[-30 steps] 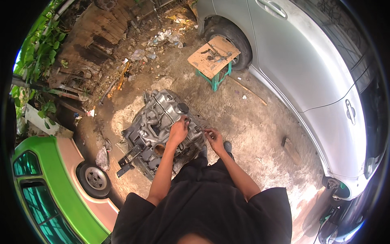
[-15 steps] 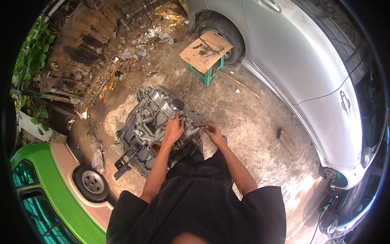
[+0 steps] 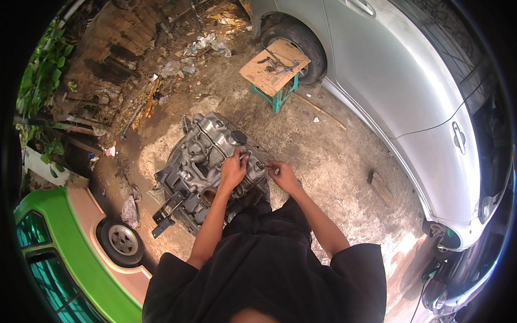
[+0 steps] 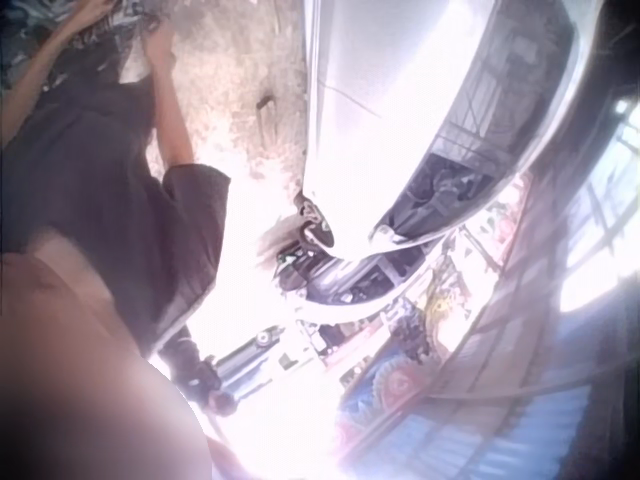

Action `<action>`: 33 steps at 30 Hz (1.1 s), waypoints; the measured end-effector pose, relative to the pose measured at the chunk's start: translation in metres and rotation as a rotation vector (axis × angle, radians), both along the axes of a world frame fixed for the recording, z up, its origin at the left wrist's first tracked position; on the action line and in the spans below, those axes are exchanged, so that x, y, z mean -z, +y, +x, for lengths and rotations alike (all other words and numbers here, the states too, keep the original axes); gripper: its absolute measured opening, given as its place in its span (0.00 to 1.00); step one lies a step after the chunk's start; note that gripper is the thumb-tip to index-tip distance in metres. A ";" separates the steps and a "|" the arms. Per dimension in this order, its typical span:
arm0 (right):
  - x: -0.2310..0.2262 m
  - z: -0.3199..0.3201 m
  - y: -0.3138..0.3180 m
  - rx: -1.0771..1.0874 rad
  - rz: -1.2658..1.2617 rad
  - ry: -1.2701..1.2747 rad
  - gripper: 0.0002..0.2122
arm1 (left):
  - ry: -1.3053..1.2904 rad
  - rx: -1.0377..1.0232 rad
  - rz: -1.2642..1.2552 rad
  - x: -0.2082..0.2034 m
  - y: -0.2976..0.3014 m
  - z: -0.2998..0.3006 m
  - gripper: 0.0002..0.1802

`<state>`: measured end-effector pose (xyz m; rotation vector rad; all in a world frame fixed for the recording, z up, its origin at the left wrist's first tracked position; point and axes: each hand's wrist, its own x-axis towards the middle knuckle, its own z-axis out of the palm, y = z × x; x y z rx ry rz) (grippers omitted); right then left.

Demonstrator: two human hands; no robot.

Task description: The person places a metal valve cover onto a car engine block and secures it by inserting and tightening multiple bolts with a wrench. The person works methodically, moving around the engine to access different bolt locations.

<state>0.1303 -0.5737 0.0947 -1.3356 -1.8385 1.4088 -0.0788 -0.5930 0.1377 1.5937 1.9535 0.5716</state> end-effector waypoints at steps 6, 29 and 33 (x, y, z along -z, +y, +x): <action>-0.042 -0.025 0.029 -0.067 -0.255 -0.190 0.08 | -0.024 -0.004 0.049 0.003 -0.002 0.000 0.13; 0.036 0.022 0.012 -0.009 -0.519 0.319 0.07 | 0.019 -0.040 0.101 0.000 -0.003 0.002 0.12; 0.042 0.011 0.014 0.020 -0.435 0.279 0.08 | 0.061 -0.015 0.120 0.002 -0.002 0.003 0.12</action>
